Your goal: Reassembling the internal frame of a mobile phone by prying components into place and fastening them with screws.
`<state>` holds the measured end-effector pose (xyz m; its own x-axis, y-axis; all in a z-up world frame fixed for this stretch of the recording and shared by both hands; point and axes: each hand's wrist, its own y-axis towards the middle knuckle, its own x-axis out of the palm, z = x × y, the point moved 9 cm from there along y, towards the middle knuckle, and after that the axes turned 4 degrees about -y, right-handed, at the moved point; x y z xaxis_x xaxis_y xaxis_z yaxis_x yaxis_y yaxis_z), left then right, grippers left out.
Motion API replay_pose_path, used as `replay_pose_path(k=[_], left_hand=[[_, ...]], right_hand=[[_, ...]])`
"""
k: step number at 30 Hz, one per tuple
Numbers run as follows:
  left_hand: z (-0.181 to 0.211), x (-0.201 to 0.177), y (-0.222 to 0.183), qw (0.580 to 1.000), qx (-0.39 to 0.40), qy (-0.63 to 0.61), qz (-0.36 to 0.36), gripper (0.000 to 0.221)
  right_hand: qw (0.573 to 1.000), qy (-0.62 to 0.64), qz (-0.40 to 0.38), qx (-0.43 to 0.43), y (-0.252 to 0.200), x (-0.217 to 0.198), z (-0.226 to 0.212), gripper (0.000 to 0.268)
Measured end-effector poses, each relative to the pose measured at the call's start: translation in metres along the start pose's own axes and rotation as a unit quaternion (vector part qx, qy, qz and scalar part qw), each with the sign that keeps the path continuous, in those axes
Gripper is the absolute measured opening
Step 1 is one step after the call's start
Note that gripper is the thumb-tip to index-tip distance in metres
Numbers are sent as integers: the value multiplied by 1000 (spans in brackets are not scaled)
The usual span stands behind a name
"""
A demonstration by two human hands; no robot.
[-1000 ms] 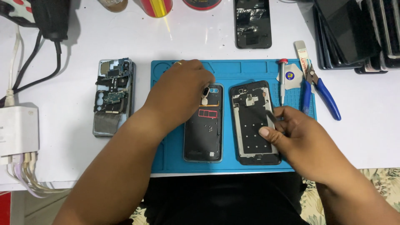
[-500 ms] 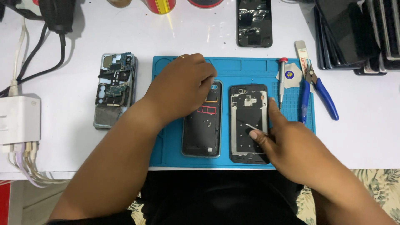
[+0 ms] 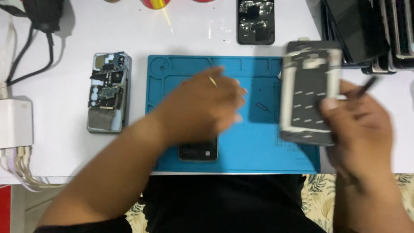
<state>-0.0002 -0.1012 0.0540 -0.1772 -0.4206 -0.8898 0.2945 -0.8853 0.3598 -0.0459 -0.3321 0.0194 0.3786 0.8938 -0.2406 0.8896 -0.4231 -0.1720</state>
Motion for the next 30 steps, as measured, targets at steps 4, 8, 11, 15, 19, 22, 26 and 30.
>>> replay_pose_path(k=[4, 8, 11, 15, 19, 22, 26, 30], left_hand=[[20, 68, -7, 983, -91, 127, -101, 83], [30, 95, -14, 963, -197, 137, -124, 128], [40, 108, -9, 963, -196, 117, -145, 129], [45, 83, 16, 986, -136, 72, -61, 98], [31, 47, 36, 977, -133, 138, 91, 34], [16, 68, 42, 986, -147, 78, 28, 38], [8, 87, 45, 977, -183, 102, -45, 34], [5, 95, 47, 971, -155, 168, -73, 29]], right_hand=[[993, 110, -42, -28, 16, -7, -1, 50], [985, 169, -36, -26, 27, -11, 12, 48], [979, 196, -41, -41, 30, -10, 8, 44], [961, 259, -64, -77, 28, -5, -11, 58], [962, 269, 8, -45, 33, -24, 13, 40], [959, 278, -6, -48, 34, -23, 13, 36], [960, 277, -15, -41, 34, -22, 16, 39], [968, 246, -18, -55, 28, -15, 6, 50]])
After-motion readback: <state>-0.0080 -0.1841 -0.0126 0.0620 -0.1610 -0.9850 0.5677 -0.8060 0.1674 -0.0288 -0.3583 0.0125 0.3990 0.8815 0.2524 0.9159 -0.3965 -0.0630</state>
